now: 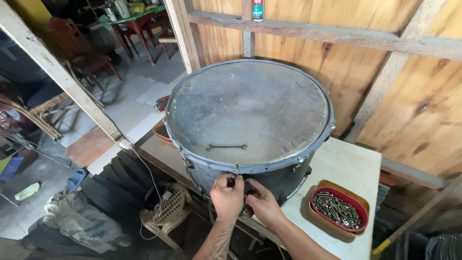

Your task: Adjusting the tension rods on a drum using a small wrench at a repair bench.

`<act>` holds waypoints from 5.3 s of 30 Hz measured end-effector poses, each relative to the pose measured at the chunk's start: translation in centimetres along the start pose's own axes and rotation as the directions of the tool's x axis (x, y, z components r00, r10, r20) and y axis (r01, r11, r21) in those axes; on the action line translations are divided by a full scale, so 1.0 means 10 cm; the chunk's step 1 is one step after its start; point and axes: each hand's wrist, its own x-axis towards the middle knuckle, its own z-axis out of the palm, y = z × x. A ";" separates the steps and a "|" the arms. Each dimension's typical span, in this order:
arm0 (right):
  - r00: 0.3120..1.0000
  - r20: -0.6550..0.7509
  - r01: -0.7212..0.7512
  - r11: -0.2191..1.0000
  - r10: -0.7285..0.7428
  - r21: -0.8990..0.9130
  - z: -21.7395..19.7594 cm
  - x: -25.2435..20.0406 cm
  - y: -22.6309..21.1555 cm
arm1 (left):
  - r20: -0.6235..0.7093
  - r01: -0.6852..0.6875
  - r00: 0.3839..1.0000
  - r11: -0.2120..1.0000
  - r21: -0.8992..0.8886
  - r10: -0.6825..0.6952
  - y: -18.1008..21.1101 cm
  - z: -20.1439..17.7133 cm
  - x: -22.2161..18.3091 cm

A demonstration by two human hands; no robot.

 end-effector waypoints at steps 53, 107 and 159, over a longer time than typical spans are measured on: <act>0.928 -0.194 -0.157 0.805 0.319 0.573 0.19 0.73 0.37 | 0.006 -0.224 0.975 0.975 0.013 0.224 0.06 -0.09 0.04; 0.604 -0.794 -0.305 0.898 -0.076 -0.318 -3.11 -0.63 1.16 | 0.225 -0.479 0.874 0.689 0.544 0.431 0.60 -0.49 0.29; 0.927 -0.278 -0.107 0.532 -0.252 -0.840 -3.43 0.61 1.19 | 0.747 0.223 0.569 0.939 0.262 -0.343 0.81 1.31 -1.04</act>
